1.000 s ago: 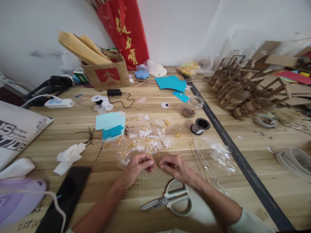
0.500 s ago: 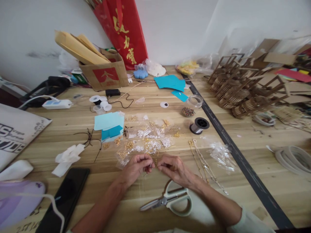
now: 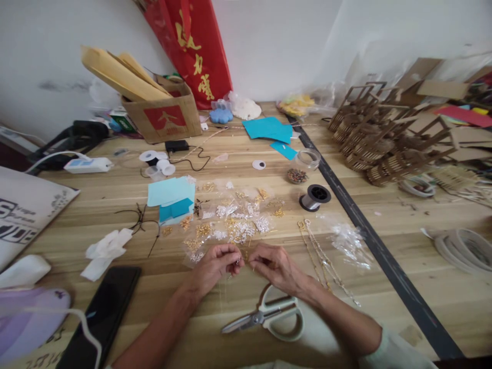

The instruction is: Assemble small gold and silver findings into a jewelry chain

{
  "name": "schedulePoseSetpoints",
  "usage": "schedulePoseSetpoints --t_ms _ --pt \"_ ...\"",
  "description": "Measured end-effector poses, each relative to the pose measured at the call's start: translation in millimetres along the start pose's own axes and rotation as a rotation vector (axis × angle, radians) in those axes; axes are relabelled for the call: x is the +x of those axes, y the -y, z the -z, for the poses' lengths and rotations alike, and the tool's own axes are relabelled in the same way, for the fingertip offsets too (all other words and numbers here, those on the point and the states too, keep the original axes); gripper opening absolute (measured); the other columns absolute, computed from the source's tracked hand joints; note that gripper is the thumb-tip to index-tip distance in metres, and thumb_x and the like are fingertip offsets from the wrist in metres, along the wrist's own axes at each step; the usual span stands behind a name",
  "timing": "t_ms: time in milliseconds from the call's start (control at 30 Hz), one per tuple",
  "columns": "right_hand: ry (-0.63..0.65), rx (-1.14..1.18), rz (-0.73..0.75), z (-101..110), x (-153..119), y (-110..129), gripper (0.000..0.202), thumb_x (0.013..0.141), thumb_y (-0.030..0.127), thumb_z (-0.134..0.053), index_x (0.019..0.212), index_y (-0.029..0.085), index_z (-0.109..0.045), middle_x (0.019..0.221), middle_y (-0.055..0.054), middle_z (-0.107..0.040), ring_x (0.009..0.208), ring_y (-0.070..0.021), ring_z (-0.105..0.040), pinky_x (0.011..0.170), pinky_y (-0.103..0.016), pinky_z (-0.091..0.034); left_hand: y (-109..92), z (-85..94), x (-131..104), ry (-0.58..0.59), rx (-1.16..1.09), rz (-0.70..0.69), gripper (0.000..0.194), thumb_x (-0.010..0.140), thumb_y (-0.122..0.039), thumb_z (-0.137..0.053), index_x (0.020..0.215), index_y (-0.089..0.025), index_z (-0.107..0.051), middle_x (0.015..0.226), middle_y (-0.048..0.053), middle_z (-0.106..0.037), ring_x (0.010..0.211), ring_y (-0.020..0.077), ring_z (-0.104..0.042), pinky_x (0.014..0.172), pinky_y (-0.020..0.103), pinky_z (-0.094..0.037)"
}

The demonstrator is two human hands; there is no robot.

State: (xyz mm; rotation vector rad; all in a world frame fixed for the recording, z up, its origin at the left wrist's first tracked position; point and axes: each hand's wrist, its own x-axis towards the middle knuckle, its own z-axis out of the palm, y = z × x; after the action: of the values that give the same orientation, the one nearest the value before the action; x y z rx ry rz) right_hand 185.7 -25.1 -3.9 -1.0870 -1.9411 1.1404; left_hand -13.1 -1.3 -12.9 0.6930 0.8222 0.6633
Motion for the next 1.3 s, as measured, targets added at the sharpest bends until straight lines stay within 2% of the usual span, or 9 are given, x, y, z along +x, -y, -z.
schedulePoseSetpoints --t_ms 367,733,1300 --pt "0.007 0.001 -0.002 0.1 0.7 1.5 0.014 0.088 0.017 -0.053 0.081 0.016 -0.065 0.074 -0.002 -0.062 0.064 -0.0128 -0.054 0.056 -0.022 -0.038 1.4 1.4 -0.7 0.015 0.037 -0.014 0.029 0.065 -0.034 -0.081 0.071 -0.011 -0.064 0.063 0.002 -0.067 0.051 0.0082 -0.056 0.051 0.019 -0.040" --pt "0.011 0.018 -0.021 -0.8 1.0 0.6 0.012 0.087 0.012 -0.054 0.082 0.015 -0.065 0.073 -0.002 -0.062 0.063 -0.0118 -0.052 0.056 -0.021 -0.036 4.1 4.6 -0.2 0.039 0.095 -0.040 0.023 0.072 -0.033 -0.075 0.074 -0.012 -0.065 0.066 0.002 -0.067 0.055 0.0088 -0.056 0.054 0.021 -0.040" --pt "0.001 0.006 -0.014 -2.3 1.8 0.9 0.013 0.087 0.014 -0.054 0.080 0.015 -0.065 0.073 -0.001 -0.062 0.062 -0.0113 -0.051 0.055 -0.021 -0.036 5.8 0.3 -2.2 0.010 0.216 -0.093 0.020 0.075 -0.030 -0.071 0.077 -0.013 -0.062 0.068 0.002 -0.066 0.058 0.0109 -0.057 0.056 0.022 -0.043"
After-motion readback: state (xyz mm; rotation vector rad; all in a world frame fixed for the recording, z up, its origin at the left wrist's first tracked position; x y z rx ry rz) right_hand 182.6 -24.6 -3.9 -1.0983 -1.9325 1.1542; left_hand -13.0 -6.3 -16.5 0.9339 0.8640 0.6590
